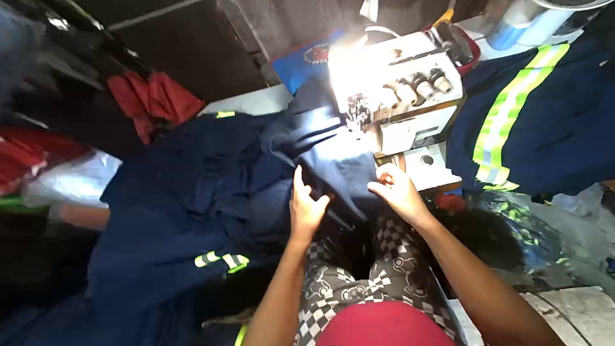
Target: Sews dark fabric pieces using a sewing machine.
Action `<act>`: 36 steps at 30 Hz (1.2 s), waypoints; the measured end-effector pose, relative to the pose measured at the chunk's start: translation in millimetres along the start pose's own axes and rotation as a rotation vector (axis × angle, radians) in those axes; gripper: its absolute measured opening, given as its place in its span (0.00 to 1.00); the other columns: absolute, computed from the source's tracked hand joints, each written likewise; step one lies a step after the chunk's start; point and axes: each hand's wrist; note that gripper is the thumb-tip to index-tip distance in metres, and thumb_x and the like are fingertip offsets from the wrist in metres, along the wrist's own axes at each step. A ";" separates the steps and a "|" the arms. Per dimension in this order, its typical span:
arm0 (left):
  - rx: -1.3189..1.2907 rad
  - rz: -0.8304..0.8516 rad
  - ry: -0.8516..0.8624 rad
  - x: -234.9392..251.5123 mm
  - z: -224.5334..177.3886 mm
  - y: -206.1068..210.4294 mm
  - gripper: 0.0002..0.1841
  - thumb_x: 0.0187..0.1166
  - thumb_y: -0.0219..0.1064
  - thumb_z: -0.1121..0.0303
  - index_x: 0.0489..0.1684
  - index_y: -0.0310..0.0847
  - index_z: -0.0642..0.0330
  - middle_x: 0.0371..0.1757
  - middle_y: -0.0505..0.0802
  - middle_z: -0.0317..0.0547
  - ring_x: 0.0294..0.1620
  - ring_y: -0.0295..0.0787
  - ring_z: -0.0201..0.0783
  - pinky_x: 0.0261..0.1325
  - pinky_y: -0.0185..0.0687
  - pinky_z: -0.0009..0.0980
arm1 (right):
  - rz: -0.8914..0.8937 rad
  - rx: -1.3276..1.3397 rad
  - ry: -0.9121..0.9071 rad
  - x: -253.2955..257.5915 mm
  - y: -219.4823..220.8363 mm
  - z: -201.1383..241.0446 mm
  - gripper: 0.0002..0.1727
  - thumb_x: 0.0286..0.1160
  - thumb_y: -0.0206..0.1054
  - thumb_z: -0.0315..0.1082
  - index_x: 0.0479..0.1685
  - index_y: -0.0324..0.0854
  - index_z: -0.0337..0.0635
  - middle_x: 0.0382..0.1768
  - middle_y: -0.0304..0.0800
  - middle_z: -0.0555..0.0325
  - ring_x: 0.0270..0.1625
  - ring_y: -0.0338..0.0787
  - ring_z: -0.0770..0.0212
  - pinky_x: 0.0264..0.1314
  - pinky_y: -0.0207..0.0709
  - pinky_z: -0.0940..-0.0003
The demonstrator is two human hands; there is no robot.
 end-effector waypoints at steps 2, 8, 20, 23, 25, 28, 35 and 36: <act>-0.049 0.029 0.013 2.5 5.8 -8.4 0.54 0.61 0.82 0.70 0.93 0.52 0.54 0.47 0.93 0.62 0.47 0.91 0.55 0.56 0.83 0.56 | 0.059 0.000 0.067 -21.8 0.3 -3.6 0.18 0.70 0.75 0.33 0.55 0.81 0.33 0.36 0.87 0.56 0.31 0.85 0.71 0.37 0.83 0.74; -0.569 0.206 0.011 -11.4 23.9 -33.5 0.53 0.64 0.72 0.89 0.94 0.46 0.48 0.42 0.97 0.46 0.40 0.96 0.34 0.49 0.93 0.33 | 0.057 0.248 0.179 -70.2 8.6 -16.2 0.04 0.72 0.71 0.28 0.39 0.89 0.37 0.30 0.90 0.65 0.29 0.85 0.78 0.35 0.80 0.81; -0.963 0.428 0.112 -12.2 32.3 -47.6 0.45 0.64 0.67 0.89 0.88 0.64 0.45 0.70 0.87 0.37 0.57 0.91 0.32 0.59 0.90 0.31 | -0.058 0.487 0.141 -94.0 6.9 -3.3 0.06 0.66 0.71 0.22 0.40 0.88 0.36 0.32 0.92 0.61 0.31 0.89 0.71 0.35 0.86 0.78; -0.924 0.442 0.154 -4.1 33.7 -47.9 0.44 0.64 0.67 0.89 0.88 0.65 0.47 0.77 0.83 0.38 0.61 0.90 0.32 0.61 0.89 0.32 | -0.132 0.475 0.095 -92.1 13.9 -6.9 0.03 0.68 0.71 0.22 0.37 0.88 0.37 0.29 0.91 0.63 0.26 0.87 0.74 0.31 0.83 0.80; -0.878 0.416 0.190 5.2 30.6 -48.9 0.45 0.64 0.65 0.89 0.89 0.63 0.50 0.80 0.80 0.38 0.63 0.88 0.32 0.61 0.89 0.31 | -0.190 0.460 0.038 -83.1 19.5 -6.1 0.02 0.70 0.70 0.22 0.36 0.88 0.37 0.28 0.90 0.64 0.25 0.85 0.75 0.29 0.82 0.81; -0.856 0.387 0.215 26.3 17.5 -54.1 0.46 0.64 0.67 0.87 0.91 0.60 0.50 0.83 0.77 0.37 0.64 0.88 0.31 0.60 0.89 0.30 | -0.289 0.399 -0.067 -59.5 25.2 1.2 0.05 0.69 0.71 0.23 0.40 0.83 0.37 0.27 0.90 0.66 0.25 0.86 0.76 0.30 0.83 0.80; -0.751 0.321 0.312 94.0 -11.4 -66.8 0.48 0.61 0.65 0.92 0.91 0.52 0.61 0.83 0.76 0.44 0.66 0.87 0.32 0.65 0.87 0.30 | -0.335 0.203 -0.243 3.0 21.2 19.4 0.08 0.72 0.71 0.24 0.47 0.89 0.36 0.39 0.95 0.60 0.37 0.91 0.76 0.42 0.86 0.80; -0.716 0.306 0.318 103.5 -14.3 -68.1 0.48 0.62 0.65 0.92 0.91 0.52 0.62 0.84 0.75 0.45 0.67 0.86 0.32 0.66 0.86 0.30 | -0.335 0.158 -0.239 11.8 20.1 23.0 0.07 0.73 0.71 0.25 0.46 0.90 0.37 0.40 0.95 0.60 0.39 0.91 0.76 0.45 0.86 0.79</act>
Point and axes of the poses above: each hand's wrist, its own x-axis towards the middle knuckle, its own y-axis out of the palm, z = x × y
